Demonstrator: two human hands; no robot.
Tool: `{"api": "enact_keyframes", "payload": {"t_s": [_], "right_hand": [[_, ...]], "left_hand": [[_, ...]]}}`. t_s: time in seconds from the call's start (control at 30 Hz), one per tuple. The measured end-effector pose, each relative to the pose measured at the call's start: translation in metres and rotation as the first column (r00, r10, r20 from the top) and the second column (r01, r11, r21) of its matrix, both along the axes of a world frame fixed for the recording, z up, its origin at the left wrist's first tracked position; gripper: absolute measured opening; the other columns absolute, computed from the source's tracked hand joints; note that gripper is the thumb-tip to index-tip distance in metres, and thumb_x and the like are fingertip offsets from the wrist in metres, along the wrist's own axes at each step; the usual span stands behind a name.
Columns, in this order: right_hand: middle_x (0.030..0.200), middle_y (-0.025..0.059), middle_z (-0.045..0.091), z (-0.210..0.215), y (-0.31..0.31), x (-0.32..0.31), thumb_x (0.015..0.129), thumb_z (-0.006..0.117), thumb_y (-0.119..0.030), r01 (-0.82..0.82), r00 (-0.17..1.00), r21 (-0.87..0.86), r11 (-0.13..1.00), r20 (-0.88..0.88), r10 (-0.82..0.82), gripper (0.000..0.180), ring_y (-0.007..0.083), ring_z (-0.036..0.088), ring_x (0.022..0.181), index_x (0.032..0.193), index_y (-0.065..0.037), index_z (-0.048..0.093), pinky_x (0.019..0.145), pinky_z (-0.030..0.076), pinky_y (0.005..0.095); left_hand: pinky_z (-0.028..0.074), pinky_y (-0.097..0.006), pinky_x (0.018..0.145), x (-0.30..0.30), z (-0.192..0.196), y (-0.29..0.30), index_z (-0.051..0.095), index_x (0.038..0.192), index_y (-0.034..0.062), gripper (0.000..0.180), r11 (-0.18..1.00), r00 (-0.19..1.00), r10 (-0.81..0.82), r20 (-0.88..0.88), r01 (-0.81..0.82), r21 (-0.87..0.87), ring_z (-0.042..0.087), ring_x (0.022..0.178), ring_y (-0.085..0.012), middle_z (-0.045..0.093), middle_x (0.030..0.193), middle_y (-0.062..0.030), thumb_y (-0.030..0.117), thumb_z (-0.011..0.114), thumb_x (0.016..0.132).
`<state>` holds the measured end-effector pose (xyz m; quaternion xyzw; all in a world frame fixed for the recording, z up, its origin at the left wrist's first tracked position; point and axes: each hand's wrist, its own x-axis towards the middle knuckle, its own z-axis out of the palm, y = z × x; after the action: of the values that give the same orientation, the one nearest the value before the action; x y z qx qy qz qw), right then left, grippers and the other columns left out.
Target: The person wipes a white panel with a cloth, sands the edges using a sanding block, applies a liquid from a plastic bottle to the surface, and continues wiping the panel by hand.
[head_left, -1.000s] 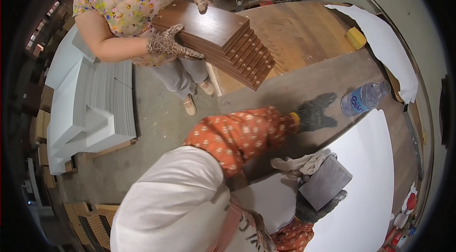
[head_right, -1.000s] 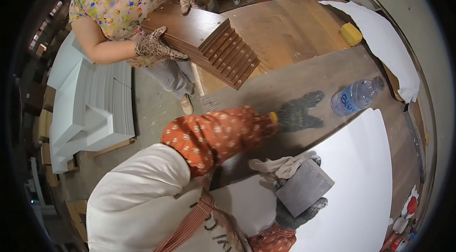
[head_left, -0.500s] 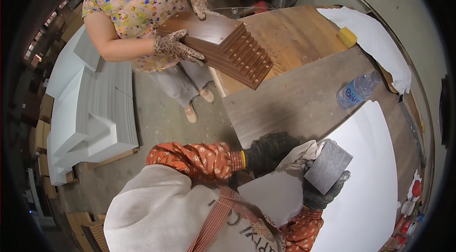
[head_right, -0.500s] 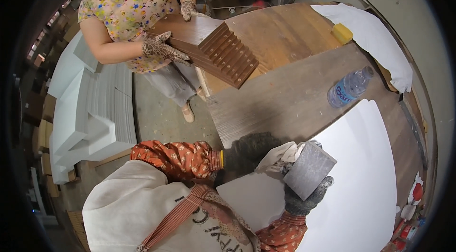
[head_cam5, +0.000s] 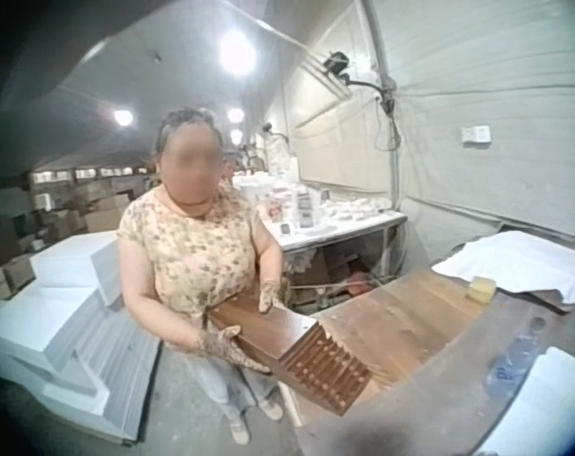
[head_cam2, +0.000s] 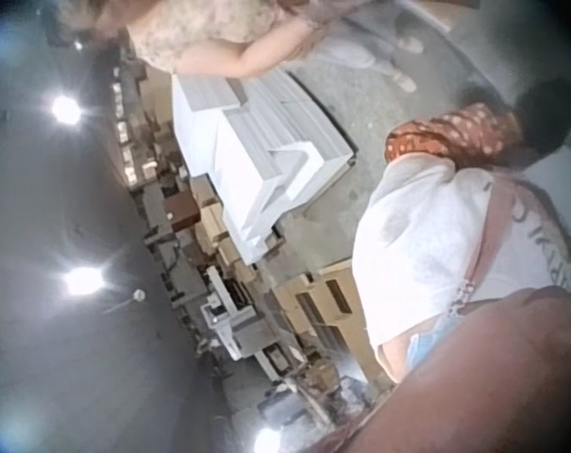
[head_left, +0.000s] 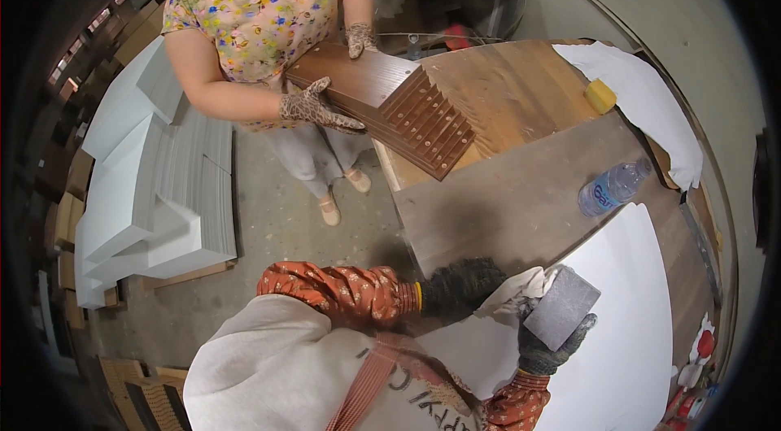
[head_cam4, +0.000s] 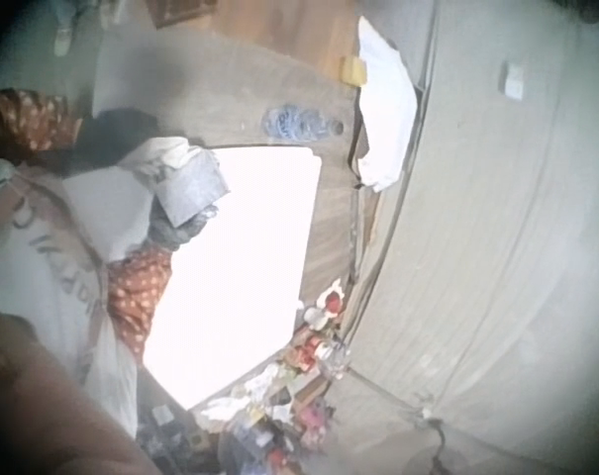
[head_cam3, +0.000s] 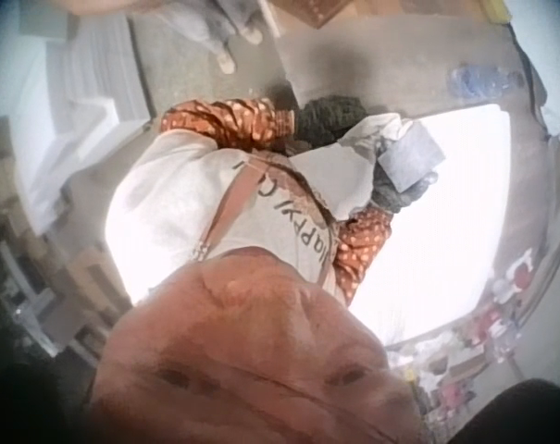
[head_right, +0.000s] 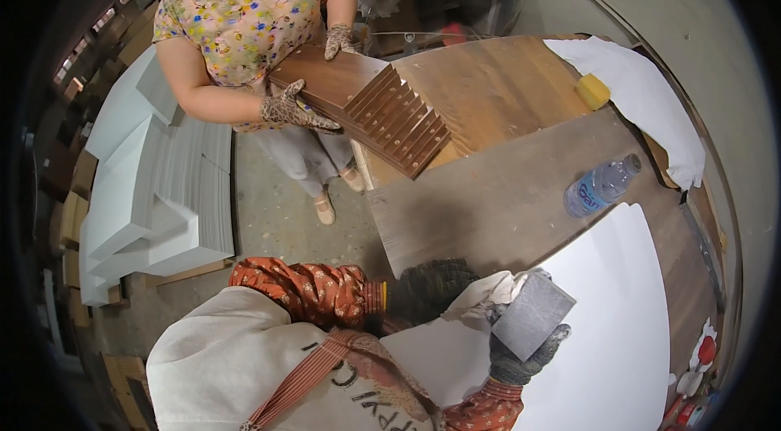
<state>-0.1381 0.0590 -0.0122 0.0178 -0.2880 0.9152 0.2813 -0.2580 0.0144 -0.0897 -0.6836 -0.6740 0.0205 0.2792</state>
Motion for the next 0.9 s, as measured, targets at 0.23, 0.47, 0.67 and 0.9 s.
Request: {"api": "enact_keyframes", "payload": {"t_s": [0.23,0.47,0.67,0.9], "right_hand": [[0.152,0.0095,0.029,0.008,-0.001,-0.001,0.096,0.032,-0.057,-0.045,0.996,0.080,0.996,-0.073,0.051,0.069,0.0284,0.029,0.138,0.148,-0.011,0.027,0.110,0.026,0.0507],[0.152,0.0083,0.030,0.012,-0.007,-0.002,0.087,0.046,-0.066,0.295,0.945,-0.332,0.896,0.242,-0.221,0.082,0.0343,0.037,0.131,0.149,-0.016,0.026,0.090,0.041,0.0599],[0.153,0.0097,0.026,0.022,-0.011,-0.009,0.087,0.049,-0.063,0.303,0.936,-0.271,0.914,0.264,-0.233,0.084,0.0361,0.033,0.135,0.149,-0.014,0.023,0.097,0.039,0.0622],[0.153,0.0105,0.026,0.026,-0.008,-0.008,0.084,0.056,-0.061,0.219,0.941,-0.067,0.973,0.279,-0.192,0.091,0.0356,0.032,0.136,0.149,-0.009,0.019,0.103,0.037,0.0572]], "left_hand": [[0.045,-0.045,0.096,-0.046,0.033,-0.113,0.054,0.124,0.0022,0.051,0.983,0.356,-0.174,0.918,0.120,0.140,0.054,0.113,-0.0371,0.057,0.119,-0.0181,0.022,0.068,0.079],[0.045,-0.045,0.097,-0.053,0.036,-0.114,0.057,0.118,0.0016,0.048,0.945,0.352,-0.311,0.883,0.215,0.246,0.057,0.109,-0.0350,0.060,0.115,-0.0166,0.018,0.068,0.074],[0.043,-0.045,0.099,-0.060,0.057,-0.113,0.057,0.117,0.0008,0.048,0.939,0.430,-0.330,0.840,0.243,0.244,0.058,0.108,-0.0341,0.060,0.114,-0.0172,0.017,0.069,0.072],[0.046,-0.045,0.096,-0.059,0.056,-0.110,0.057,0.117,0.0005,0.047,0.948,0.424,-0.311,0.850,0.204,0.244,0.059,0.105,-0.0345,0.061,0.111,-0.0178,0.017,0.068,0.074]]}}
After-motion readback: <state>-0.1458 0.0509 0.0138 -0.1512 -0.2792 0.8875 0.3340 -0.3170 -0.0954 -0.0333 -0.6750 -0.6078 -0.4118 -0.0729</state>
